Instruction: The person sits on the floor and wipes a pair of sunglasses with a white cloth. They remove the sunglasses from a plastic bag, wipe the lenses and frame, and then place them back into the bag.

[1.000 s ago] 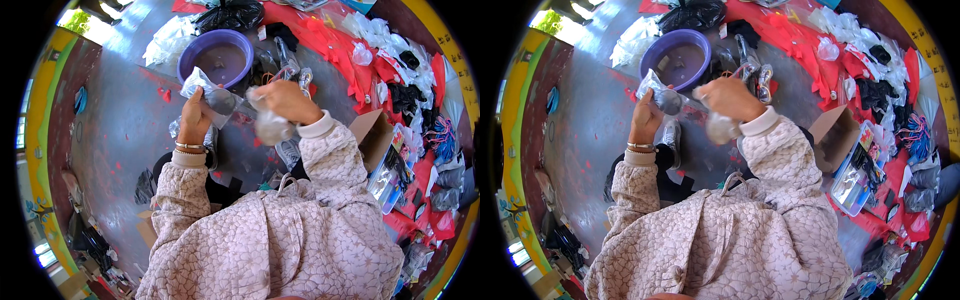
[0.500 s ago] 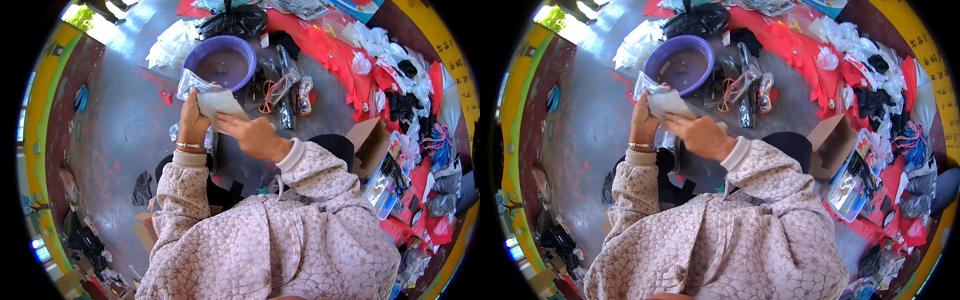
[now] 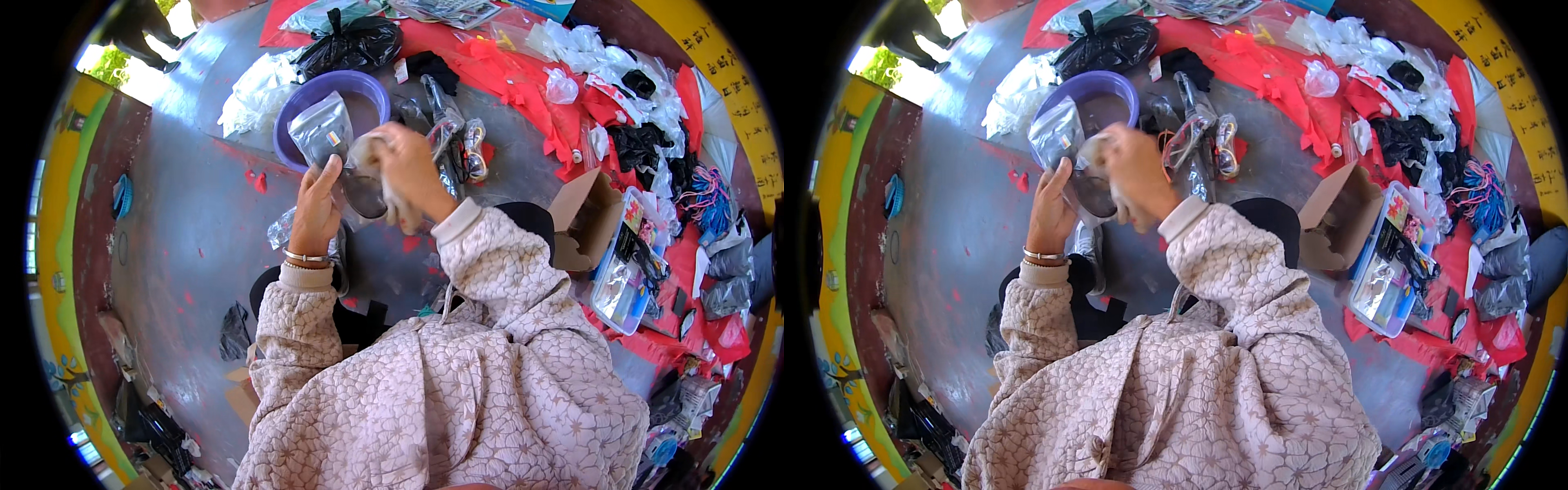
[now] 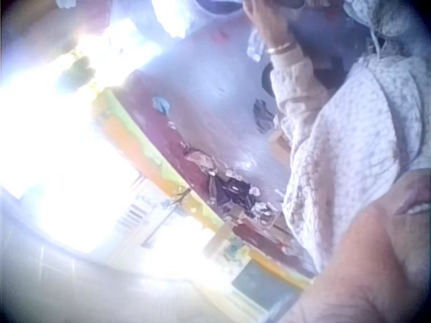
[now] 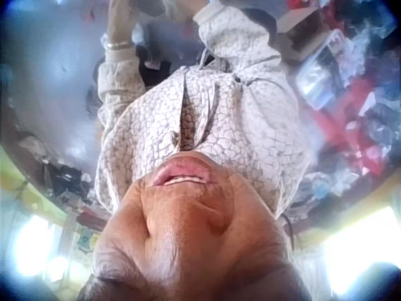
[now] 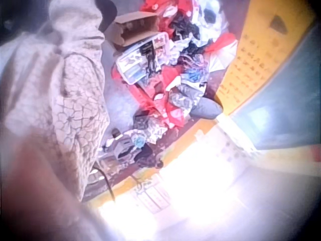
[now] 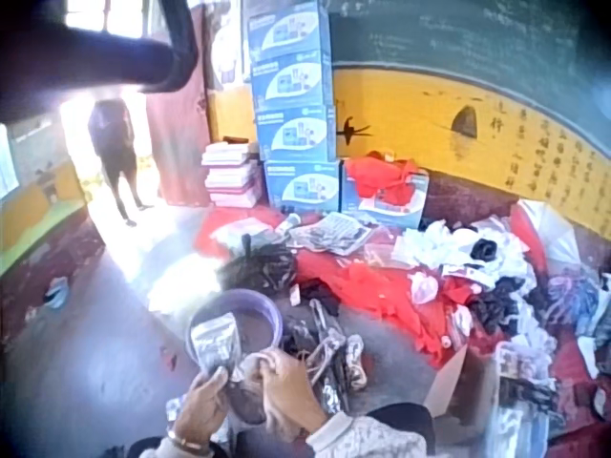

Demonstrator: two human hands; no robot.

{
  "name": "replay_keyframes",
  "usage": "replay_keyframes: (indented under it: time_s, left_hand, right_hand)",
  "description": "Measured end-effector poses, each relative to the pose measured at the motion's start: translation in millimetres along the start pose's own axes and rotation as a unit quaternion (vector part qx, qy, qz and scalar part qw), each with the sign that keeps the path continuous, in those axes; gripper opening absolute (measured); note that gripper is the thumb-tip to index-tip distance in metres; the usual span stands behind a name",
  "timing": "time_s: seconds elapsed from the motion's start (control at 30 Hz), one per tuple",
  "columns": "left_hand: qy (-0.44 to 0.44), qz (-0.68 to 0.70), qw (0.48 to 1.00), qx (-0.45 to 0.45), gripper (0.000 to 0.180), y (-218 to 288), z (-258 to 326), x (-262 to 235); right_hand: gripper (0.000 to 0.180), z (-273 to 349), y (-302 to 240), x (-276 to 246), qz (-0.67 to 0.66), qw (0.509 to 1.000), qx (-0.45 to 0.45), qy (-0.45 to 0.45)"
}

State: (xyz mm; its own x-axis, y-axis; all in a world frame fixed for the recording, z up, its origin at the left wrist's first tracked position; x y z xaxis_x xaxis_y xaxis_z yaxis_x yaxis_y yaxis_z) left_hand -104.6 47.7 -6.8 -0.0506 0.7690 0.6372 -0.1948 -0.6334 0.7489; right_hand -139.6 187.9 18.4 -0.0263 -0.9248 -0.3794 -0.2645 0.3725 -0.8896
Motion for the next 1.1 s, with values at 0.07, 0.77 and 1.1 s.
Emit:
replay_keyframes:
  time_s: [0.07,0.77,1.1]
  left_hand:
    - [-0.03,0.019,0.999,-0.007,0.025,4,1,8]
    - [-0.024,-0.132,0.991,0.007,0.024,-5,-1,2]
    - [-0.02,-0.3,0.953,0.041,0.034,30,-5,94]
  right_hand:
    - [0.016,-16,52,-22,0.147,0.987,0.024,0.059]
    - [0.046,6,-17,-1,-0.166,0.986,0.017,0.01]
    - [0.036,24,-37,-102,-0.171,0.959,-0.017,0.227]
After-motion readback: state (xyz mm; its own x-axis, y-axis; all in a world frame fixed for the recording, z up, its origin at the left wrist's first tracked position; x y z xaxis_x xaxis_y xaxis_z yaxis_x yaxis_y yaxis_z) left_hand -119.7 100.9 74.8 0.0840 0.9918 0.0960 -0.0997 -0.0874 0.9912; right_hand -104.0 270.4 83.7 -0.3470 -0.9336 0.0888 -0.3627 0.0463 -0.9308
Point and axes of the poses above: each hand's wrist, its own z-axis away from the middle knuckle, its own x-axis out of the palm, y = z × x, the point moved 9 cm from there along -z, towards the middle knuckle, and after that the axes turned 6 degrees about z, right-handed, at the moved point
